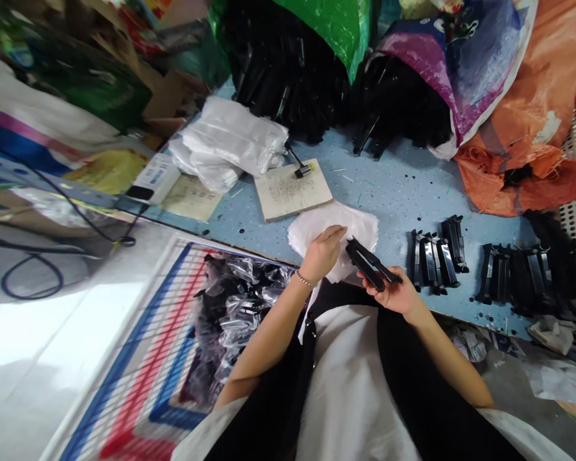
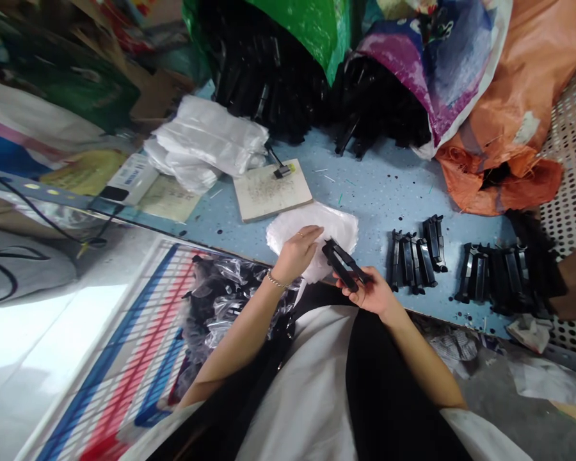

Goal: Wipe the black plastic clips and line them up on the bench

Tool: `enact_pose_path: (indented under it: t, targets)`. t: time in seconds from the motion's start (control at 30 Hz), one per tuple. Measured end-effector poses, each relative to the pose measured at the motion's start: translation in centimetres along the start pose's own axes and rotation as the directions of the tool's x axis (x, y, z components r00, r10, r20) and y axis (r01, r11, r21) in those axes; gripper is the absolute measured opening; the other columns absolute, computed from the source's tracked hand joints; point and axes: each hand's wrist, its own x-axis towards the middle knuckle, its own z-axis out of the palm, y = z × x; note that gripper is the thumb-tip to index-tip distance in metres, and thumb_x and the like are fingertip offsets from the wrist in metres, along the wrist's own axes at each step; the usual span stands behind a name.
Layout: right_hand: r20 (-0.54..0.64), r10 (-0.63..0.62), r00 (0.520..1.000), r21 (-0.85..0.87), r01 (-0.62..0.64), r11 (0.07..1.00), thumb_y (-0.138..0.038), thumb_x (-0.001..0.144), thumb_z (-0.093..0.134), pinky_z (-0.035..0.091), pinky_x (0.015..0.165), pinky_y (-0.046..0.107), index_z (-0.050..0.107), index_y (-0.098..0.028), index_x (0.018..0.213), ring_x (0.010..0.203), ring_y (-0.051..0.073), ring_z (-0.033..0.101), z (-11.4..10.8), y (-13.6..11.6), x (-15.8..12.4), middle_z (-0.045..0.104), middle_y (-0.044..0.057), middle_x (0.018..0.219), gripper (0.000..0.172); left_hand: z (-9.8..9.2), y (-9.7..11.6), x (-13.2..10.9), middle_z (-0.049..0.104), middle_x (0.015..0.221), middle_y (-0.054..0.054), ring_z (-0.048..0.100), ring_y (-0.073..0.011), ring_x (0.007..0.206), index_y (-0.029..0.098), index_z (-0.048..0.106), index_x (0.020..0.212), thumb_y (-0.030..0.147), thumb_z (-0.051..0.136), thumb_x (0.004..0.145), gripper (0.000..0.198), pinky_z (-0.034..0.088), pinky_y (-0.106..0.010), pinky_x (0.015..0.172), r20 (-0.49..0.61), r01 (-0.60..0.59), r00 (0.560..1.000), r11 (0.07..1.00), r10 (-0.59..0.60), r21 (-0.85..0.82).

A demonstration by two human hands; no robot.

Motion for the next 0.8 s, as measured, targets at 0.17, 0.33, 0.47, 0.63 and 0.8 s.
enact_pose_path:
  t: [0.17,0.33,0.47,0.63,0.8]
  targets:
    - [-0.094,-0.152,0.984,-0.059,0.147,0.987,-0.051,0.082,0.058,0.054,0.057,0.021,0.064,-0.02,0.091,0.069,0.012,0.06,0.7,-0.3,1.4,0.07,0.002,0.079,0.032,-0.7,4.6,-3.4,0.058,0.142,-0.011,0.059,-0.0184,0.13,0.023,0.041,0.151,0.006,0.037,0.097,0.057,0.052,-0.035,0.11,0.064,-0.337,0.936,0.935,0.346,-0.112]
    - [-0.238,-0.494,0.836,-0.47,0.346,0.812,-0.04,0.08,0.074,0.053,0.071,0.024,0.062,-0.022,0.074,0.079,0.014,0.059,2.7,0.0,0.6,0.06,-0.003,0.071,0.022,-0.4,6.9,-5.8,0.056,0.138,-0.015,0.06,-0.0231,0.127,0.023,0.027,0.158,0.012,0.046,0.096,0.066,0.056,-0.039,0.105,0.065,-0.371,0.922,0.918,0.383,-0.14]
    - [-0.056,-0.419,0.906,-0.636,0.291,0.715,-0.04,0.085,0.071,0.05,0.089,0.03,0.073,-0.021,0.087,0.094,0.018,0.062,4.4,0.9,-1.2,0.069,0.0,0.087,0.019,-2.2,7.6,-6.9,0.065,0.117,-0.011,0.067,-0.0202,0.103,0.025,0.046,0.147,0.017,0.06,0.094,0.056,0.061,-0.037,0.093,-0.043,-0.337,0.941,0.941,0.335,-0.033]
    - [0.124,-0.202,0.972,-0.509,0.237,0.827,-0.052,0.085,0.071,0.05,0.099,0.037,0.074,-0.018,0.111,0.103,0.02,0.066,6.5,3.4,0.1,0.073,0.006,0.106,0.043,-6.1,8.9,-8.0,0.072,0.107,-0.009,0.07,-0.0202,0.097,0.02,0.06,0.129,0.02,0.067,0.09,0.039,0.06,-0.036,0.091,-0.052,-0.296,0.951,0.947,0.304,0.123]
    - [0.316,-0.104,0.943,-0.72,0.31,0.621,-0.051,0.088,0.067,0.05,0.102,0.039,0.067,-0.022,0.13,0.112,0.022,0.066,7.9,2.7,0.2,0.07,0.008,0.124,0.05,-11.2,7.2,-11.0,0.075,0.105,-0.007,0.072,-0.0205,0.094,0.02,0.067,0.117,0.028,0.064,0.093,0.025,0.059,-0.034,0.089,-0.047,-0.11,0.991,0.962,0.126,0.25]
